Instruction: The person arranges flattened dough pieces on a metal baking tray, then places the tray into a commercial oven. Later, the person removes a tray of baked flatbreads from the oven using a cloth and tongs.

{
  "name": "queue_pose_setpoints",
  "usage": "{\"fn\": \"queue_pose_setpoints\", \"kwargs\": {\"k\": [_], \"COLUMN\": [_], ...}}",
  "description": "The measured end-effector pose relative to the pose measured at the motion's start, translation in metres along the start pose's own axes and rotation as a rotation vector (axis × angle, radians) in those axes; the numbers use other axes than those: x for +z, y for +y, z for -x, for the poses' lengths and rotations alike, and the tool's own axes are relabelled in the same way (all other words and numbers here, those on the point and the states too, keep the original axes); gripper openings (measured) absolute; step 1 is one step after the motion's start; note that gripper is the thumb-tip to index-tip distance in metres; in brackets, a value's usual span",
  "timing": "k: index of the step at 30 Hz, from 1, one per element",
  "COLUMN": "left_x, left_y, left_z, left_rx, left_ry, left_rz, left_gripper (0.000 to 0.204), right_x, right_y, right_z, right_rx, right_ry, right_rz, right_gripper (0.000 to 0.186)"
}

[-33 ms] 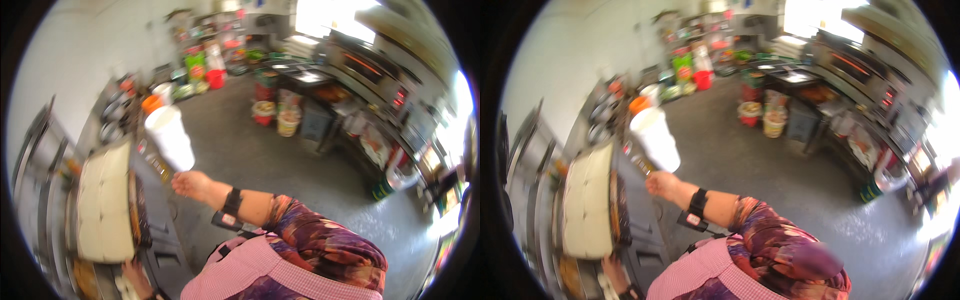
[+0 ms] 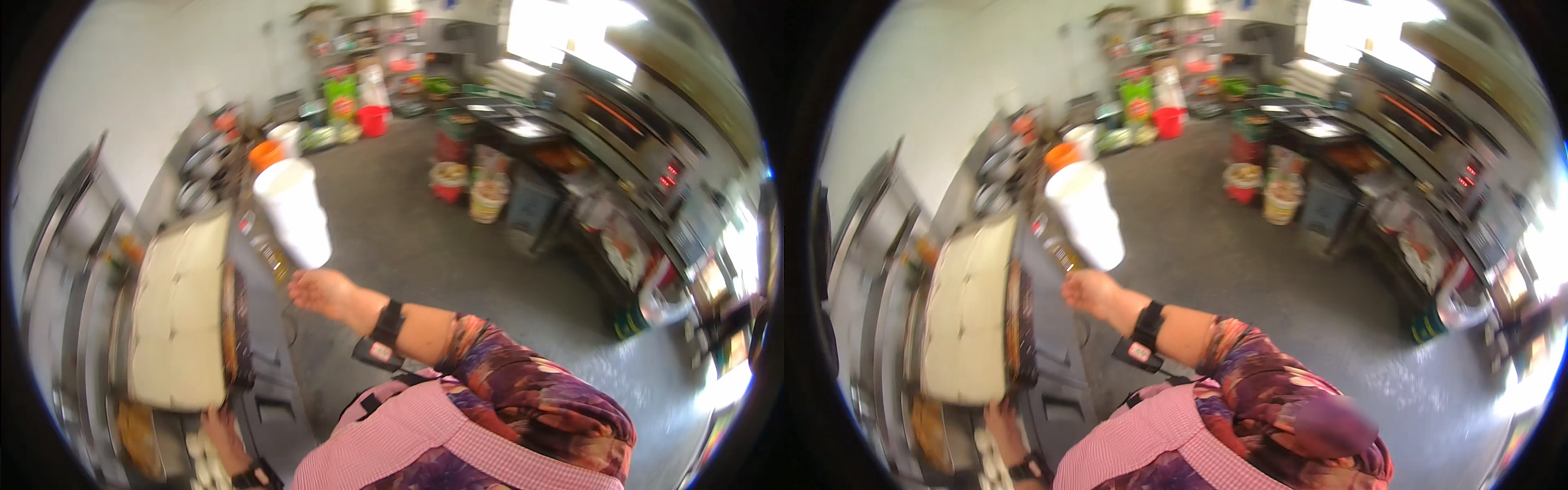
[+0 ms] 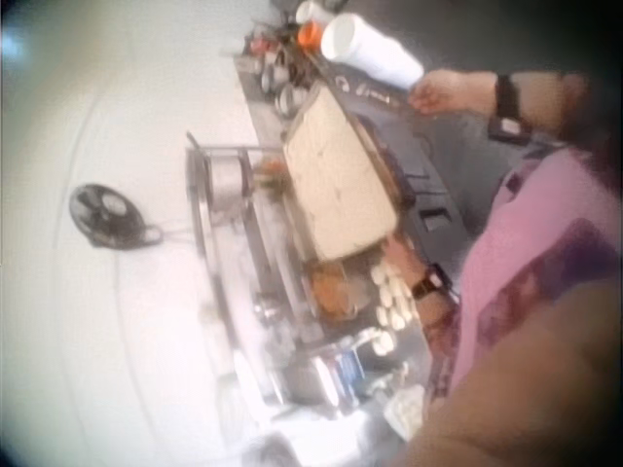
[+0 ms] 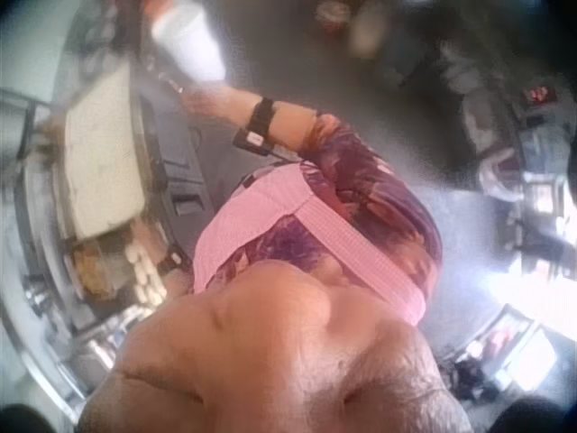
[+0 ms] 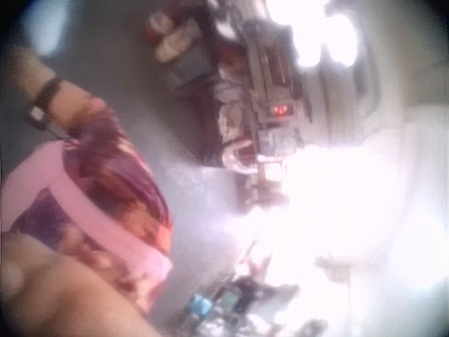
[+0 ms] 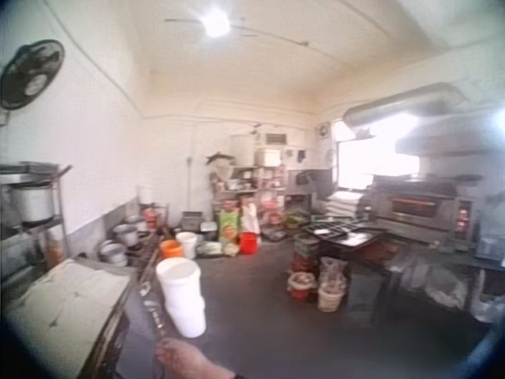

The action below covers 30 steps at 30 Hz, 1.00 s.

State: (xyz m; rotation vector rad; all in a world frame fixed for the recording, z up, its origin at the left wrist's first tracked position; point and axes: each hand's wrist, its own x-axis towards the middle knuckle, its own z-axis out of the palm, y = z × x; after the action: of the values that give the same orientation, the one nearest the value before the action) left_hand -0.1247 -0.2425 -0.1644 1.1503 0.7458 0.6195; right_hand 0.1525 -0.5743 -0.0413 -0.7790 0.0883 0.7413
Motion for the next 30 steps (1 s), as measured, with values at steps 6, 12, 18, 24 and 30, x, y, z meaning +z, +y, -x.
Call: {"fn": "queue_pose_setpoints", "kwargs": {"k": [6,12,18,24,30], "left_x": [0.013,0.046,0.172,0.334,0.498], "left_y": [0.021,0.032,0.015,0.011,-0.004], "left_z": [0.025,0.059,0.043,0.051,0.15], "left_rx": [-0.033,-0.506,-0.653,-0.642,-0.501], "left_ry": [-0.108,-0.635,-0.719,-0.798,-1.094], "left_rz": [-0.128,0.103,0.644,0.764,0.667], "left_gripper": [0.043,0.05,0.056,0.055,0.05], "right_x": [0.061,0.084,0.06,-0.029,-0.149], "right_y": [0.051,0.067,0.075,0.011,-0.125], "right_z": [-0.044,-0.05,-0.029,0.005,0.066], "right_rx": [-0.07,-0.008,-0.422,-1.22,-0.593], "right_ry": [-0.158,-0.181,-0.367,-0.429,0.456], "right_rz": [0.307,0.327,0.725,1.759,0.81], "right_gripper": [0.037,0.034,0.037,0.046,0.049]}}
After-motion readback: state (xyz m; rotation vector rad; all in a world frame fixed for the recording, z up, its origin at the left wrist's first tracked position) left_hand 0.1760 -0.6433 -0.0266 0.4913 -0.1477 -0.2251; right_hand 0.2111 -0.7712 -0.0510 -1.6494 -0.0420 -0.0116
